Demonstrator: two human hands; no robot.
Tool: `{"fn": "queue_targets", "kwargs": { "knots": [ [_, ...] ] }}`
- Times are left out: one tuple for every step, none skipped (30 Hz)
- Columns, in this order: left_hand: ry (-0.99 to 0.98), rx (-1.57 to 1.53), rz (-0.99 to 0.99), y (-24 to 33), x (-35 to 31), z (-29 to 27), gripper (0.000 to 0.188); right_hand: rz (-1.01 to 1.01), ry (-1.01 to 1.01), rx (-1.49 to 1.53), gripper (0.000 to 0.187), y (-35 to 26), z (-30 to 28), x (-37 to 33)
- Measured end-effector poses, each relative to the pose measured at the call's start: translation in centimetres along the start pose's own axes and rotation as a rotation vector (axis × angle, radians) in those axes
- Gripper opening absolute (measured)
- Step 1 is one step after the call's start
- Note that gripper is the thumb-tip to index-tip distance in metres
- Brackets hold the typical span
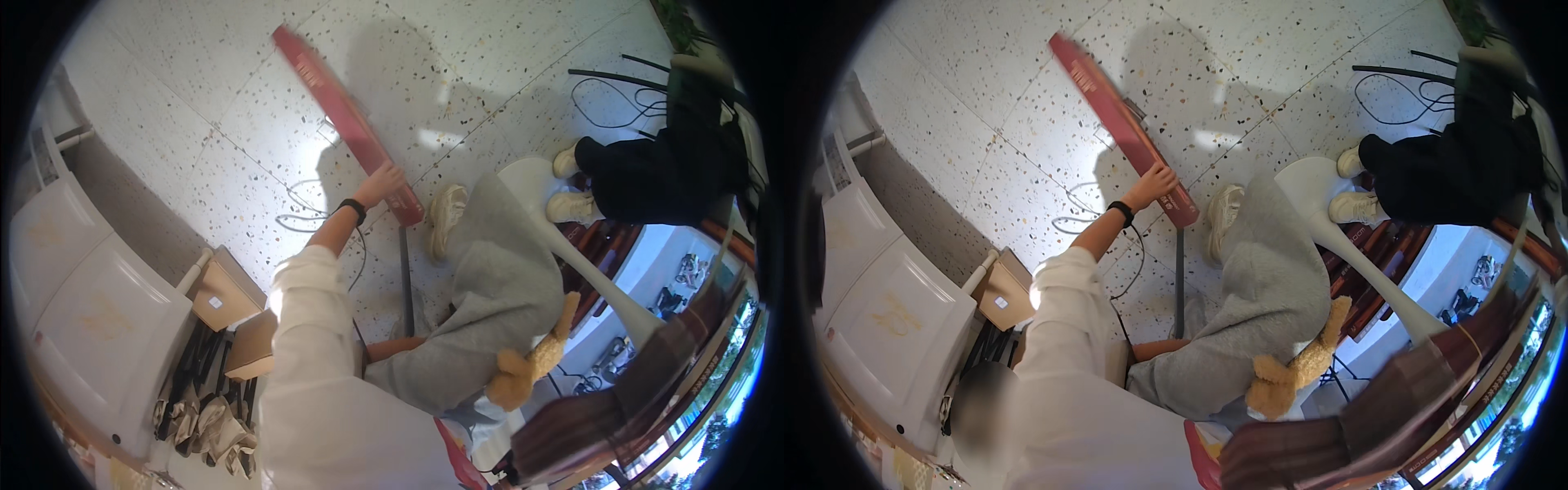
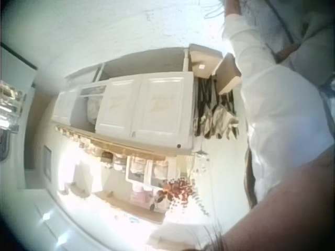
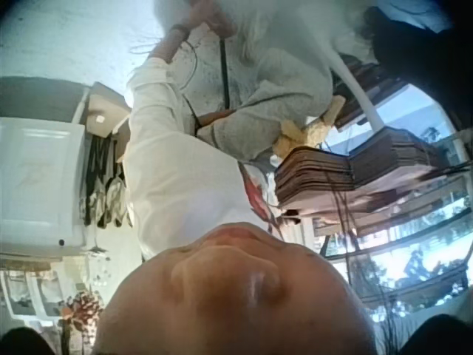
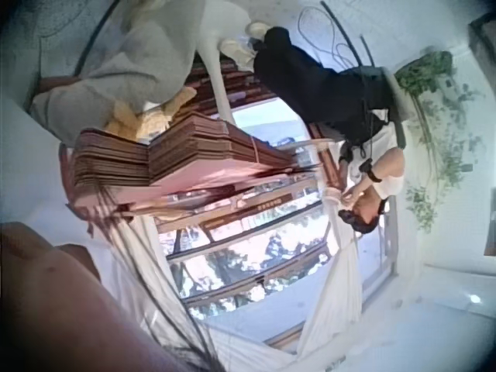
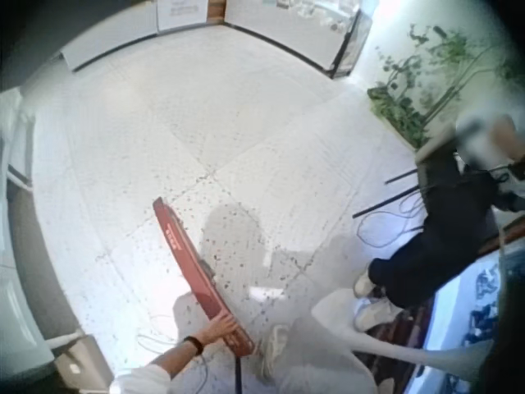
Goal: The person assembles long, flat, maroon-colored cardboard boxes by folding flaps and tucking tabs to form the structure. They handle the boxes one at a time, folding and closing them before placing them on a stack.
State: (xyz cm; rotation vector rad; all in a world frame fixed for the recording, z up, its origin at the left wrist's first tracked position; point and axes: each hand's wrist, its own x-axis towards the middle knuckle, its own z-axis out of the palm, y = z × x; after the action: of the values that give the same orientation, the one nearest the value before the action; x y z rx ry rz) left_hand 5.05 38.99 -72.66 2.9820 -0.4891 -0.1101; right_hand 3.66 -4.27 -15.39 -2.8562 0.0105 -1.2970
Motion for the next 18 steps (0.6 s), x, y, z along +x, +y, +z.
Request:
{"fn": "queue_targets", "kwargs": {
  "knots": [
    [0.168, -0.091, -0.069, -1.0, -0.6, -2.2, 0.036, 0.012, -0.002, 0.025, 0.018, 0.1, 0.3, 0.2],
    [0.259, -0.125, -0.104, -2.9, -0.5, -5.6, 0.038, 0.058, 0.022, 0.026, 0.018, 0.3, -1.0, -1.3],
    [0.344, -0.175, -0.199, -4.1, -1.8, -9.1, 0.040, 0.058, 0.018, 0.063, 0.018, 0.4, -0.6, -0.7],
    [0.332, -0.308, -0.314, -5.4, -3.0, -12.4, 0.046, 0.079, 0.014, 0.086, 0.018, 0.5, -1.2, -0.8],
    [0.324, -0.330, -0.414, -6.1, -3.2, -18.6, 0.055, 0.070, 0.051, 0.094, 0.016, 0.2, -1.4, -1.2],
    [0.337, -0.531, -0.499, -6.6, -4.0, -24.2, 0.053, 0.136, 0.065, 0.113, 0.016, -0.6, -1.5, -1.2],
    [0.414, -0.593, -0.484, -6.9, -5.1, -28.3, 0.057, 0.149, 0.080, 0.179, 0.016, -0.5, -1.6, -1.3],
    [0.495, -0.655, -0.465, -6.9, -6.1, -31.7, 0.062, 0.159, 0.102, 0.247, 0.016, -0.4, -1.7, -1.4],
    [0.492, -0.804, -0.489, -6.5, -6.8, -34.9, 0.063, 0.214, 0.126, 0.313, 0.017, -0.4, -1.3, -1.4],
    [0.482, -0.956, -0.511, -5.7, -7.7, -37.8, 0.064, 0.205, 0.139, 0.330, 0.017, -0.3, -1.3, -1.6],
    [0.475, -1.105, -0.530, -5.0, -8.8, -40.2, 0.065, 0.234, 0.139, 0.385, 0.016, -0.4, -1.1, -1.3],
    [0.448, -1.098, -0.457, -4.1, -9.7, -42.2, 0.067, 0.272, 0.152, 0.441, 0.016, -0.5, -1.2, -1.5],
    [0.415, -1.092, -0.386, -3.1, -10.7, -43.8, 0.068, 0.300, 0.171, 0.493, 0.015, -0.9, -1.7, -1.2],
    [0.381, -1.084, -0.326, -2.3, -11.6, -45.5, 0.070, 0.323, 0.184, 0.550, 0.014, -1.5, -2.0, -0.4],
    [0.398, -1.051, -0.239, -1.3, -12.5, -47.4, 0.073, 0.348, 0.237, 0.614, 0.011, -1.7, -3.5, -0.6],
    [0.409, -1.028, -0.163, -0.6, -12.9, -48.8, 0.075, 0.291, 0.308, 0.687, 0.009, -1.5, -4.3, -0.3],
    [0.388, -1.044, -0.119, 0.0, -13.3, -50.1, 0.095, 0.227, 0.336, 0.734, 0.006, -1.8, -5.5, 0.4],
    [0.415, -1.004, -0.114, 1.3, -13.5, -52.1, 0.103, 0.166, 0.368, 0.776, 0.004, -2.2, -7.0, 0.8]
  ]
}}
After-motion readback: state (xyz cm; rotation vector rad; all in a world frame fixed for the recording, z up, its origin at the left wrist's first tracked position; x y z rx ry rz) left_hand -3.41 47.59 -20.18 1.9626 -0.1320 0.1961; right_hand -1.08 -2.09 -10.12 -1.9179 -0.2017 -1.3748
